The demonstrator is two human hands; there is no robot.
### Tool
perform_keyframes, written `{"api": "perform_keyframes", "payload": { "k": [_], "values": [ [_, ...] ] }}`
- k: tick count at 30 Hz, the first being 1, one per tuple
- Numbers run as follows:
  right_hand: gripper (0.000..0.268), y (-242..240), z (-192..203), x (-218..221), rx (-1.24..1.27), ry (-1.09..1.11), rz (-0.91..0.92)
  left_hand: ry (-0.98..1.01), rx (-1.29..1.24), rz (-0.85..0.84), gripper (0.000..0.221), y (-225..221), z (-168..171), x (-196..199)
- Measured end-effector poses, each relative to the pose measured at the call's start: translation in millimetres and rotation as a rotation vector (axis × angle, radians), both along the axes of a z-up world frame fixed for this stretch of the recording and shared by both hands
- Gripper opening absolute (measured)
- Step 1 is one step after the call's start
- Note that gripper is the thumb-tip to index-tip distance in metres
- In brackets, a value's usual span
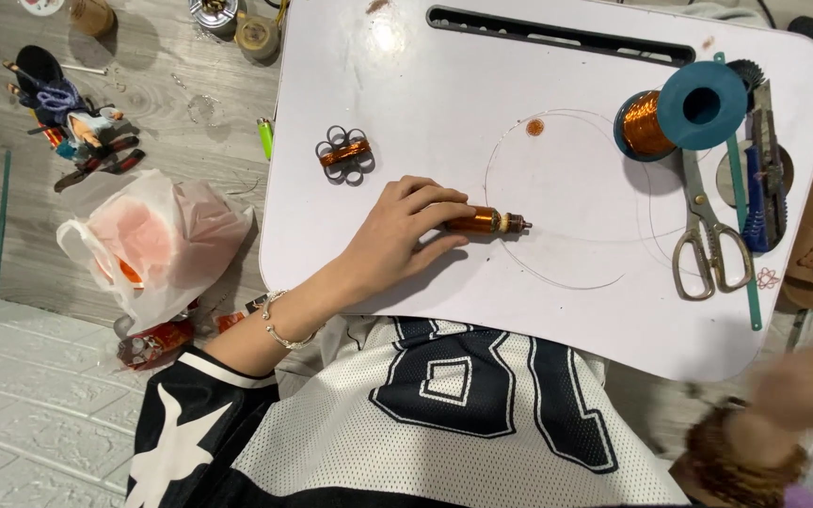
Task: Winding copper wire onto a motor armature and performing assembly or inspection using a hand tool.
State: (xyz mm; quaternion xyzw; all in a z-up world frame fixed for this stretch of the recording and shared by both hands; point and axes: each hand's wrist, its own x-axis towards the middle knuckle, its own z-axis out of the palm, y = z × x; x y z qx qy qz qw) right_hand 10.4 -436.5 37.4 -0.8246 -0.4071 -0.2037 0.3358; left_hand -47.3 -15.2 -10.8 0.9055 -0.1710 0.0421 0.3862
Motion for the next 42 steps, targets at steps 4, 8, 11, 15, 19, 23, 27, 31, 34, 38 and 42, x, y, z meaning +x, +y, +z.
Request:
{"api": "perform_keyframes", "payload": {
  "k": [4,8,11,15,19,23,27,31,34,38,42],
  "values": [
    [0.045,138,-2,-34,-0.271,-0.199,0.088,-0.021,-0.020,-0.017,0.024,2,0,3],
    [0.035,164,-23,-25,-0.587,-0.222,0.045,-0.018,-0.019,-0.023,0.024,3,-1,1],
    [0.014,158,-39,-11,-0.460,-0.076,0.033,0.033,-0.037,0.018,0.029,5,-6,3],
    [0.013,158,-26,-8,-0.399,0.174,0.032,0.012,0.036,0.009,0.037,7,-9,0],
    [0.012,162,-30,1,-0.246,0.216,0.109,-0.041,0.083,0.009,0.038,9,-9,1],
    [0.009,164,-37,4,-0.167,0.246,0.111,-0.021,0.061,0.005,0.038,9,-9,1],
    [0.006,167,-40,6,-0.212,0.233,0.153,0.017,0.035,0.007,0.036,8,-5,1],
    [0.006,165,-52,8,-0.254,0.167,0.161,-0.009,0.022,-0.002,0.035,9,-7,2],
    [0.006,167,-53,7,-0.263,0.176,0.158,-0.026,0.012,0.002,0.035,9,-9,1],
    [0.008,170,-51,5,-0.247,0.177,0.182,-0.028,0.012,-0.005,0.035,8,-7,0],
    [0.006,178,-44,5,-0.225,0.182,0.190,-0.057,0.034,-0.008,0.035,8,-3,2]
  ]
}}
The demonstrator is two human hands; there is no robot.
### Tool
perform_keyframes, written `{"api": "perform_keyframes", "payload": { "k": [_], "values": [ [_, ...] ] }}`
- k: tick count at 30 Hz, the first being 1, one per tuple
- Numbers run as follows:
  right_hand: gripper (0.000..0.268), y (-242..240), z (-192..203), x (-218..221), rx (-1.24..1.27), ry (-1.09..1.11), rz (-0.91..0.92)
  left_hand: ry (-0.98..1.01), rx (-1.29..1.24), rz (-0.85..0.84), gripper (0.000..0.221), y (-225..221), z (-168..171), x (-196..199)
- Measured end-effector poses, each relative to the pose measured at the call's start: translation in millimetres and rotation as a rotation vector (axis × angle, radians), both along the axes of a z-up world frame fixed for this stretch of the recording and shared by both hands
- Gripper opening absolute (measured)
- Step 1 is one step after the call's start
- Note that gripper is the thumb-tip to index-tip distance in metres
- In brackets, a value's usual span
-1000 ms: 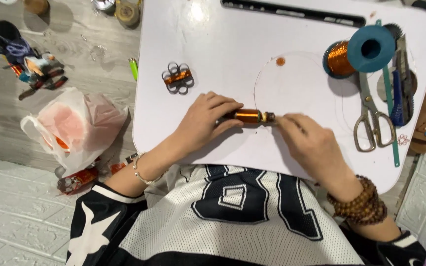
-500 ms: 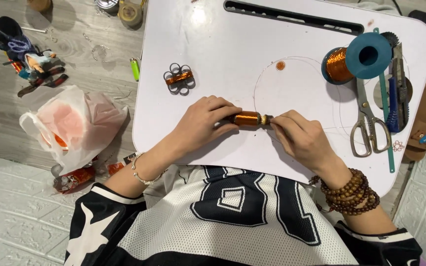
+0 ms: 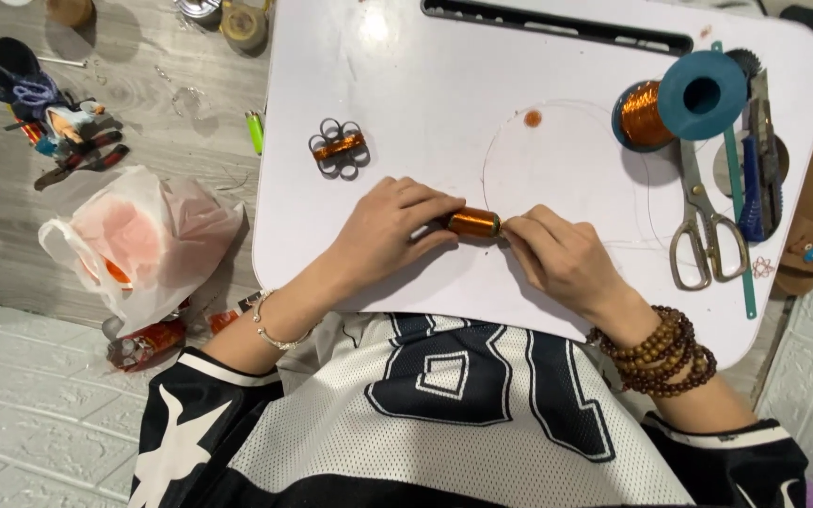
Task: Winding copper wire onto a motor armature and performing assembly or inspection using a hand tool.
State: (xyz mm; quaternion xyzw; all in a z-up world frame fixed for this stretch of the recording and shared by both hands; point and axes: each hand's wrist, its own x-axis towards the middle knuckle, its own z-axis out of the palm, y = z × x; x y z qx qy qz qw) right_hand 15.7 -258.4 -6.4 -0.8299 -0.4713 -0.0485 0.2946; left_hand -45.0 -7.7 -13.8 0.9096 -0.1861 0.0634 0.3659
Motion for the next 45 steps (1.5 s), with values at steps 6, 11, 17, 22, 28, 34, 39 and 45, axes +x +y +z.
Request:
{"api": "perform_keyframes", "payload": {
  "k": [6,11,17,22,28,34,39,45],
  "values": [
    [0.006,-4,3,-2,-0.002,-0.023,-0.021,-0.058,0.048,-0.006,0.032,-2,6,-1],
    [0.007,-4,-10,-6,0.034,-0.016,-0.042,-0.056,0.028,-0.025,0.026,-1,7,0],
    [0.003,0,-8,-10,0.069,0.207,-0.084,-0.013,-0.004,-0.036,0.023,0,6,-1],
    [0.004,-9,-25,-11,0.032,0.096,-0.080,-0.018,-0.004,-0.025,0.024,0,-13,1],
    [0.005,-24,-19,-11,-0.001,0.167,-0.126,-0.024,0.024,-0.002,0.024,1,-1,1],
    [0.006,-44,4,-6,-0.115,0.222,-0.183,-0.024,0.041,0.021,0.023,0,0,1],
    [0.006,-50,21,-7,-0.259,0.057,-0.174,-0.032,0.049,0.016,0.024,0,2,2],
    [0.052,-23,15,-13,-0.309,-0.335,-0.162,-0.117,0.116,-0.003,0.023,-4,10,4]
  ]
}}
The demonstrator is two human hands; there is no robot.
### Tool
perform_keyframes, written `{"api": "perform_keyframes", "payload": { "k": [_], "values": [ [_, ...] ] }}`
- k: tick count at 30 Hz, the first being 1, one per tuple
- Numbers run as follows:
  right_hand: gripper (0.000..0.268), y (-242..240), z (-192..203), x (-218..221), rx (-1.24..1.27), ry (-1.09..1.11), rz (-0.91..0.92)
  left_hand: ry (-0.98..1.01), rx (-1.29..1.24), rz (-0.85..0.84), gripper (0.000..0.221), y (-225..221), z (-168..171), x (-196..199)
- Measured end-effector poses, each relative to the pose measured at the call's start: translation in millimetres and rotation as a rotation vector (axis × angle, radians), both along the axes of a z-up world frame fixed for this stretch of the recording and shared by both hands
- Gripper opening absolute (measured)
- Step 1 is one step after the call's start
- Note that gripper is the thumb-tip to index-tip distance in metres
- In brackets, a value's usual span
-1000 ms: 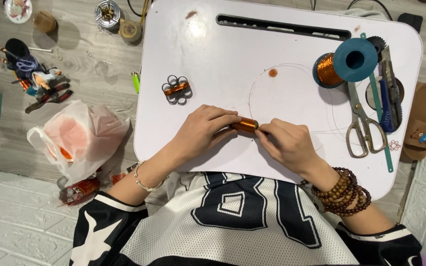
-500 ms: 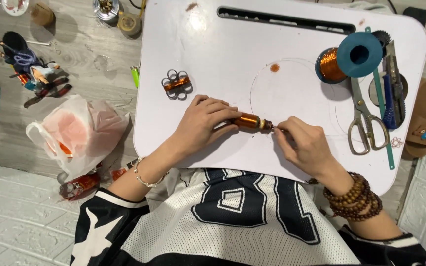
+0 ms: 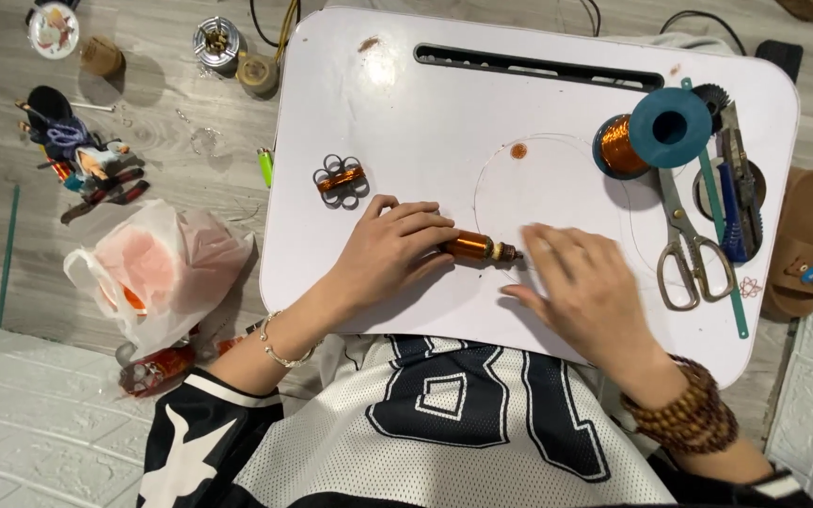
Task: Winding copper wire onto a motor armature and performing assembly or inspection using a hand tool.
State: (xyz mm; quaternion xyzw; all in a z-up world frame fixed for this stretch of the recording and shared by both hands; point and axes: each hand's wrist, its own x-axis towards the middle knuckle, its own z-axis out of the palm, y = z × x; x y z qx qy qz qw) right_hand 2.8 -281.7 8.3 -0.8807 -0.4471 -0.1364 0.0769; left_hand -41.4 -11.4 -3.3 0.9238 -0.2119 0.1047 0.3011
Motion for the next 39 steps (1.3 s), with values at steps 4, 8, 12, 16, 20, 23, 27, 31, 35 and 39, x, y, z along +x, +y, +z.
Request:
{"api": "perform_keyframes", "payload": {
  "k": [4,8,12,16,20,23,27,31,35,39],
  "values": [
    [0.058,37,2,2,0.028,0.070,0.097,-0.113,0.055,-0.042,0.017,-2,5,4],
    [0.049,45,-13,6,0.051,0.086,0.111,-0.199,0.102,-0.072,0.010,-8,7,10],
    [0.035,44,-17,9,0.024,0.129,0.130,-0.244,0.226,-0.110,0.003,-12,5,13],
    [0.032,44,-11,18,0.009,0.086,0.188,-0.226,0.420,-0.183,0.007,-12,15,20],
    [0.030,39,-10,21,0.004,0.078,0.198,-0.218,0.492,-0.256,0.011,-18,6,30],
    [0.029,33,-12,18,0.007,0.056,0.214,-0.157,0.511,-0.320,0.018,-24,4,28],
    [0.032,31,-11,28,0.068,0.113,0.205,-0.252,0.527,-0.303,0.015,-18,10,34],
    [0.037,27,-11,27,0.106,0.163,0.202,-0.257,0.409,-0.310,0.013,-13,16,28],
    [0.035,23,-9,27,0.076,0.207,0.161,-0.259,0.362,-0.324,0.012,-12,10,32],
    [0.034,23,-9,26,0.071,0.214,0.171,-0.222,0.438,-0.333,0.015,-13,12,36]
  ]
}}
